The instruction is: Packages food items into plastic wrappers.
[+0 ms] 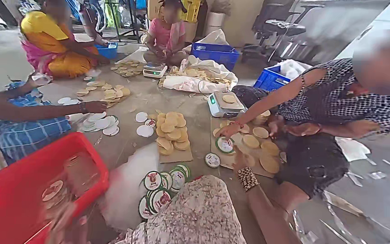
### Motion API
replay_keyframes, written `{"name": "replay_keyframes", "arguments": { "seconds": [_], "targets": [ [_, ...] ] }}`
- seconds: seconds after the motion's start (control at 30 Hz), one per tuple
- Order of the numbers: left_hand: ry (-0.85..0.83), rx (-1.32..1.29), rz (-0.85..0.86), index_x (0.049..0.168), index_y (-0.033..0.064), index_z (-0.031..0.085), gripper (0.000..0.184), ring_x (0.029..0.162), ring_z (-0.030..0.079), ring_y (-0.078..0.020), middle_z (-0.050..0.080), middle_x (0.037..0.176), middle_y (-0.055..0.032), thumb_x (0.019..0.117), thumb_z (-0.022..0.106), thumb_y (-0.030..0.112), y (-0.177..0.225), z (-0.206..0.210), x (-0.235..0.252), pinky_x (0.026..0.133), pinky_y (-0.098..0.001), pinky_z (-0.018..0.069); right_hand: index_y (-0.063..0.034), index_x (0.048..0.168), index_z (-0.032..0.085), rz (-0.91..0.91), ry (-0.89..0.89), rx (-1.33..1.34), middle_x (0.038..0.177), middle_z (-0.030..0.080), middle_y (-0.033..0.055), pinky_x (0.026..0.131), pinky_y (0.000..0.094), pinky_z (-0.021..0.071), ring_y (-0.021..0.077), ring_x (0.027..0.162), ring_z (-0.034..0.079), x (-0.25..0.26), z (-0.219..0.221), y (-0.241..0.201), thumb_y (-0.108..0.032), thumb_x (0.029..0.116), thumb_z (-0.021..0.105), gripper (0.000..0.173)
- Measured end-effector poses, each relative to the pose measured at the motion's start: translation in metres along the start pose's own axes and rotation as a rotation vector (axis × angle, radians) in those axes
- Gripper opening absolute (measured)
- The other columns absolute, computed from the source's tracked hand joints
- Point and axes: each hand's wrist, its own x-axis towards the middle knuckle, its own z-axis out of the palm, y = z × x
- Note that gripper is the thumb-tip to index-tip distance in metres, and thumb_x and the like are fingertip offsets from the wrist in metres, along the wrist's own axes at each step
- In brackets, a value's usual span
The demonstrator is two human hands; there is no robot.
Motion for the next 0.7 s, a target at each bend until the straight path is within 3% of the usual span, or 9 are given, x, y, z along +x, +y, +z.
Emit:
{"name": "replay_keyframes", "arguments": {
  "seconds": [0.07,0.1,0.17,0.23,0.33,0.43,0.5,0.6,0.7],
  "targets": [
    [-0.098,-0.04,-0.036,0.131,-0.0103,0.057,0.036,0.139,0.046,-0.017,0.052,0.144,-0.0194,0.1003,0.056,0.008,-0.008,0.024,-0.002,0.115,-0.032,0.0406,0.0041,0.149,0.038,-0.009,-0.071,0.024,0.145,0.047,0.0288,0.096,0.0549,0.0519,0.0389,0.126,0.054,0.025,0.015,0.01,-0.026,0.0992,0.067,0.065],
    [-0.151,-0.032,-0.052,0.129,-0.0119,0.059,0.035,0.137,0.05,-0.0189,0.054,0.142,-0.0223,0.0992,0.056,0.007,-0.013,0.032,-0.008,0.113,-0.0326,0.0435,0.0055,0.138,0.052,-0.056,-0.059,-0.022,0.133,0.057,0.0279,0.091,0.0513,0.0546,0.0359,0.115,0.061,0.03,0.023,0.013,-0.019,0.0965,0.071,0.052],
    [-0.329,0.045,-0.121,0.128,-0.0125,0.061,0.039,0.132,0.055,-0.0296,0.059,0.136,-0.0268,0.097,0.057,0.011,-0.02,0.043,-0.024,0.112,-0.042,0.0447,0.0051,0.128,0.063,-0.128,-0.022,-0.168,0.127,0.063,0.0279,0.095,0.0528,0.052,0.0359,0.113,0.063,0.023,0.034,0.018,-0.013,0.0909,0.077,0.043],
    [-0.627,0.086,-0.211,0.132,-0.0062,0.061,0.041,0.13,0.057,-0.0347,0.062,0.136,-0.0235,0.0992,0.06,0.019,-0.018,0.055,-0.036,0.112,-0.0504,0.0437,0.0054,0.131,0.061,-0.135,-0.039,-0.208,0.131,0.06,0.0289,0.1,0.055,0.049,0.0373,0.119,0.06,0.006,0.04,0.024,-0.012,0.0912,0.077,0.047],
    [-1.096,0.076,-0.362,0.138,0.0022,0.06,0.043,0.126,0.061,-0.0319,0.063,0.135,-0.0193,0.1034,0.058,0.026,-0.003,0.082,-0.055,0.11,-0.051,0.0466,0.0066,0.132,0.059,-0.128,-0.153,-0.217,0.127,0.063,0.0265,0.094,0.0516,0.0518,0.0335,0.112,0.063,-0.035,0.042,0.035,-0.006,0.0905,0.075,0.046],
    [-1.407,0.205,-0.404,0.148,0.0071,0.052,0.054,0.127,0.06,-0.0361,0.061,0.139,-0.0205,0.1055,0.052,0.039,0.017,0.096,-0.077,0.11,-0.0574,0.0436,0.0065,0.131,0.06,-0.182,-0.349,-0.297,0.127,0.064,0.0255,0.1,0.0507,0.0516,0.0324,0.115,0.064,-0.079,0.038,0.038,-0.002,0.0902,0.074,0.044],
    [-1.516,0.32,-0.379,0.15,0.0056,0.049,0.059,0.126,0.06,-0.0408,0.06,0.138,-0.0236,0.1055,0.051,0.044,0.028,0.098,-0.08,0.108,-0.0615,0.044,0.007,0.127,0.062,-0.245,-0.435,-0.267,0.12,0.067,0.0231,0.096,0.0457,0.0542,0.0274,0.108,0.066,-0.105,0.033,0.038,0.001,0.0881,0.074,0.041],
    [-1.482,0.411,-0.328,0.141,-0.0001,0.056,0.064,0.124,0.06,-0.0412,0.061,0.135,-0.0247,0.103,0.053,0.051,0.04,0.09,-0.081,0.106,-0.0608,0.0452,0.0073,0.121,0.062,-0.263,-0.553,-0.113,0.109,0.07,0.0159,0.085,0.0315,0.0586,0.0147,0.095,0.069,-0.134,0.024,0.039,0.007,0.0873,0.071,0.035],
    [-1.456,0.356,-0.343,0.14,0.0011,0.057,0.058,0.123,0.061,-0.0406,0.063,0.131,-0.0248,0.1044,0.052,0.047,0.061,0.078,-0.085,0.107,-0.0596,0.0453,0.0065,0.122,0.062,-0.249,-0.606,-0.109,0.111,0.069,0.0161,0.086,0.0322,0.0576,0.0155,0.097,0.068,-0.153,0.013,0.033,0.004,0.0921,0.067,0.031]
  ]
}}
